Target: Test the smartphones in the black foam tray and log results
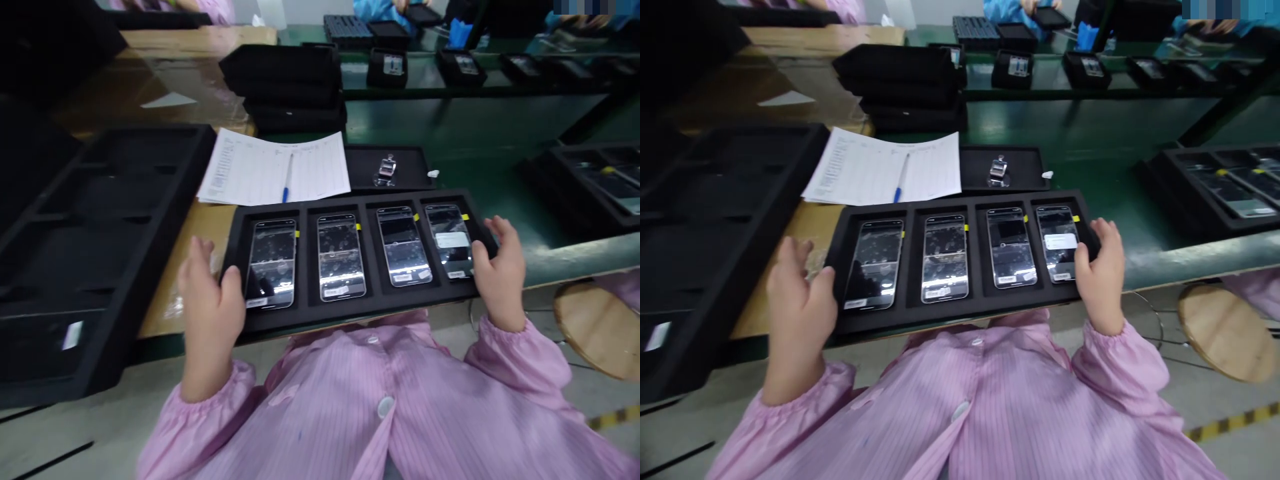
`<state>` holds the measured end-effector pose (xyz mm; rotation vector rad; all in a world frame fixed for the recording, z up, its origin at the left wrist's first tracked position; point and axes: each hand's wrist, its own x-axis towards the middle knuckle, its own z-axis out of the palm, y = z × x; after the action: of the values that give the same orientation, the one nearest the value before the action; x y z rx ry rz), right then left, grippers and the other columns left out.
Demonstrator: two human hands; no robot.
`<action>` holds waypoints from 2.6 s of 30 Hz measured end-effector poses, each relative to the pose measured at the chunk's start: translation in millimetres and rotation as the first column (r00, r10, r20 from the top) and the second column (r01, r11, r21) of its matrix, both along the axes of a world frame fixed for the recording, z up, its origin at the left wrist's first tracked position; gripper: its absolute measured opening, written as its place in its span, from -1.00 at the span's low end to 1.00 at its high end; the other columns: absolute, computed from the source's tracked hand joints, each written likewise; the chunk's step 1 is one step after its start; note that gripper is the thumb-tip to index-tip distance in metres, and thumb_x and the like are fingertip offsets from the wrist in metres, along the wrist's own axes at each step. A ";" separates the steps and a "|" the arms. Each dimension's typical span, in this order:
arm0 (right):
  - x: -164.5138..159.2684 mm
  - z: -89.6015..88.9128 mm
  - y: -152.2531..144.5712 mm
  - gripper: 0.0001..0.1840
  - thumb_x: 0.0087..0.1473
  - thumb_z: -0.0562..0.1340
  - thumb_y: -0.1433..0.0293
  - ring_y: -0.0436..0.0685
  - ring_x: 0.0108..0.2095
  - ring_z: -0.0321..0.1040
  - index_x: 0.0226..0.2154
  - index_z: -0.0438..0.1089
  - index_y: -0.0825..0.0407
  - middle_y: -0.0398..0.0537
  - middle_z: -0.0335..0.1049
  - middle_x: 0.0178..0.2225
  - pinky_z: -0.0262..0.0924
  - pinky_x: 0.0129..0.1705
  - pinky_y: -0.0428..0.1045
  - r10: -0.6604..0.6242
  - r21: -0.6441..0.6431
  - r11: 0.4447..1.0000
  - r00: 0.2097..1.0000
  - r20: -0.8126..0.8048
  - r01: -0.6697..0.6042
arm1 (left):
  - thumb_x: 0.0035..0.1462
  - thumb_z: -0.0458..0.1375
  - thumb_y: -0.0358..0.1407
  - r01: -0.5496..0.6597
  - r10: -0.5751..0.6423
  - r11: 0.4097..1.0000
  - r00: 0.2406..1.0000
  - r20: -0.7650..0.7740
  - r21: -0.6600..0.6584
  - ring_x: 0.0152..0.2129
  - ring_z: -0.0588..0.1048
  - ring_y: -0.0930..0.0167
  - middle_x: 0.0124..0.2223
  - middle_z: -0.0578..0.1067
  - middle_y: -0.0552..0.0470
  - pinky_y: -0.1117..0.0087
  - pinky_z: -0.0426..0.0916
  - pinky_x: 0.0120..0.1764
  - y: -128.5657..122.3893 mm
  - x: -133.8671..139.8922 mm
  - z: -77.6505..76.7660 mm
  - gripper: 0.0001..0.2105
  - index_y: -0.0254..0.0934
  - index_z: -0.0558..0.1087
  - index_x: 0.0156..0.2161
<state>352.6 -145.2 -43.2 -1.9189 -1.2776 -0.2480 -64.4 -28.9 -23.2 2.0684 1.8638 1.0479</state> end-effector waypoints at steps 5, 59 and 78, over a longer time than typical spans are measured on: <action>-8.3 7.6 3.9 -0.57 0.27 0.00 0.34 0.37 0.36 0.08 0.13 0.33 -0.02 0.07 0.44 0.16 -0.14 0.35 0.50 0.051 -0.163 0.985 0.999 0.018 -0.048 | 0.10 0.01 -0.17 -0.009 0.008 1.000 1.000 -0.015 -0.007 0.24 0.29 -0.15 0.25 0.35 -0.55 -0.24 0.16 0.24 3.9 2.7 3.8 -0.21 -0.69 0.10 0.36; 10.6 4.4 1.8 -0.56 0.15 0.18 0.33 0.23 0.17 0.34 0.10 0.40 -0.05 0.04 0.42 0.15 0.15 0.27 0.28 0.097 0.021 0.995 0.927 -0.362 -0.096 | 0.10 -0.04 -0.11 -0.001 0.000 1.000 0.995 -0.098 -0.009 0.32 0.15 -0.17 0.29 0.31 -0.50 -0.17 0.02 0.34 -0.6 13.6 13.7 -0.23 -0.71 0.22 0.29; 2.8 10.4 -1.0 -0.64 0.12 0.25 0.22 0.29 0.15 0.39 -0.03 0.50 -0.05 0.11 0.50 0.08 0.20 0.23 0.20 0.013 -0.051 0.998 0.974 -0.228 -0.025 | 0.23 -0.01 -0.20 0.009 -0.008 1.000 0.998 -0.060 0.009 0.37 0.12 0.04 0.31 0.34 -0.27 -0.14 0.02 0.36 -3.6 7.9 4.1 -0.46 -0.35 0.30 0.28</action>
<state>355.3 -146.2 -32.9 -1.9174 -1.1587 0.0167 -56.5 -32.5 -19.1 2.1336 1.8791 1.0058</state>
